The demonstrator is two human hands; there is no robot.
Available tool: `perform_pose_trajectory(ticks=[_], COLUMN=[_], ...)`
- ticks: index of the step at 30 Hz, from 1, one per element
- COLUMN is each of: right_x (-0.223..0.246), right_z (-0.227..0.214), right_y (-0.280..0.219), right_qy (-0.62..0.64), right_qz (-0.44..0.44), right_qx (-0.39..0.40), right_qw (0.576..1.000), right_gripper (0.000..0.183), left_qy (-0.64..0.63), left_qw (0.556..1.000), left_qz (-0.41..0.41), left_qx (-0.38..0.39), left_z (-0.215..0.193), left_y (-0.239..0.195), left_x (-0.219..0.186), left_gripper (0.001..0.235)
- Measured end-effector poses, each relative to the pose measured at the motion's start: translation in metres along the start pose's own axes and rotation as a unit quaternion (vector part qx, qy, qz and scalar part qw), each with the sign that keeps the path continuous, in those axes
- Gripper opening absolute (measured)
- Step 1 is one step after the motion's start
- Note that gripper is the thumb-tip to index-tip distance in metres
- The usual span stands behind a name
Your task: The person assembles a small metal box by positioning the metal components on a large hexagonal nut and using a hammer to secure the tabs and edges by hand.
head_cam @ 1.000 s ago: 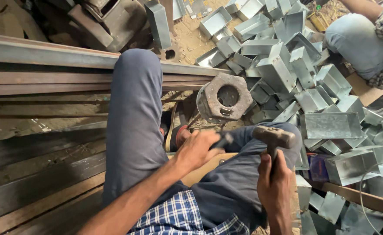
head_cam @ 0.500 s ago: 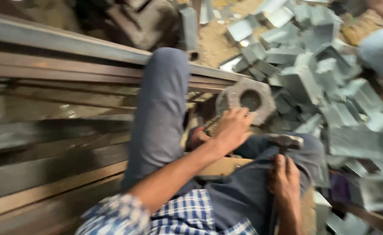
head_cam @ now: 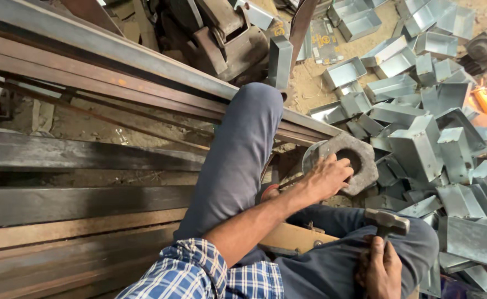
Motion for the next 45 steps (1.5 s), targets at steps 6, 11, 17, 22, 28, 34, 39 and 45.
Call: perform_pose_trajectory(ticks=[6, 11, 17, 22, 28, 34, 39, 45], right_x=[-0.004, 0.005, 0.010, 0.016, 0.019, 0.021, 0.021, 0.020], right_z=[0.004, 0.008, 0.012, 0.013, 0.016, 0.017, 0.017, 0.016], right_y=[0.000, -0.004, -0.011, -0.017, -0.019, -0.020, -0.021, -0.017], right_qy=[-0.033, -0.030, -0.023, -0.041, -0.020, -0.023, -0.018, -0.031], right_qz=[0.038, 0.009, 0.028, 0.027, 0.020, 0.035, 0.036, 0.022], right_qx=[-0.003, 0.015, 0.003, -0.007, 0.001, -0.006, 0.005, 0.007], right_qw=[0.999, 0.999, 0.999, 0.999, 1.000, 0.999, 0.999, 0.999], right_gripper=[0.034, 0.034, 0.035, 0.034, 0.034, 0.035, 0.035, 0.038], left_qy=[-0.027, -0.020, 0.130, 0.079, -0.280, -0.696, -0.108, -0.069], left_qw=[0.999, 0.999, 0.988, 0.994, 0.943, 0.677, 0.989, 0.993], left_qz=[0.008, 0.016, 0.074, 0.051, -0.174, -0.238, -0.099, -0.084], left_qx=[-0.040, -0.030, -0.047, -0.061, -0.046, -0.006, -0.009, -0.033], left_z=[-0.019, -0.020, -0.004, -0.022, -0.041, -0.003, -0.033, -0.029], left_y=[-0.003, -0.004, -0.008, -0.005, 0.004, 0.002, 0.002, -0.009], left_x=[-0.004, -0.005, -0.013, -0.017, 0.023, 0.039, 0.021, 0.022], left_gripper=[0.032, 0.026, 0.017, 0.011, 0.037, 0.034, 0.013, 0.021])
Point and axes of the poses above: each hand's wrist, its own y-axis towards the middle knuckle, its own z-axis out of the palm, x = y × z, the point moved 8 cm from there along y, towards the middle knuckle, and after that the axes turned 1 degree about z, right-handed, at the moved point
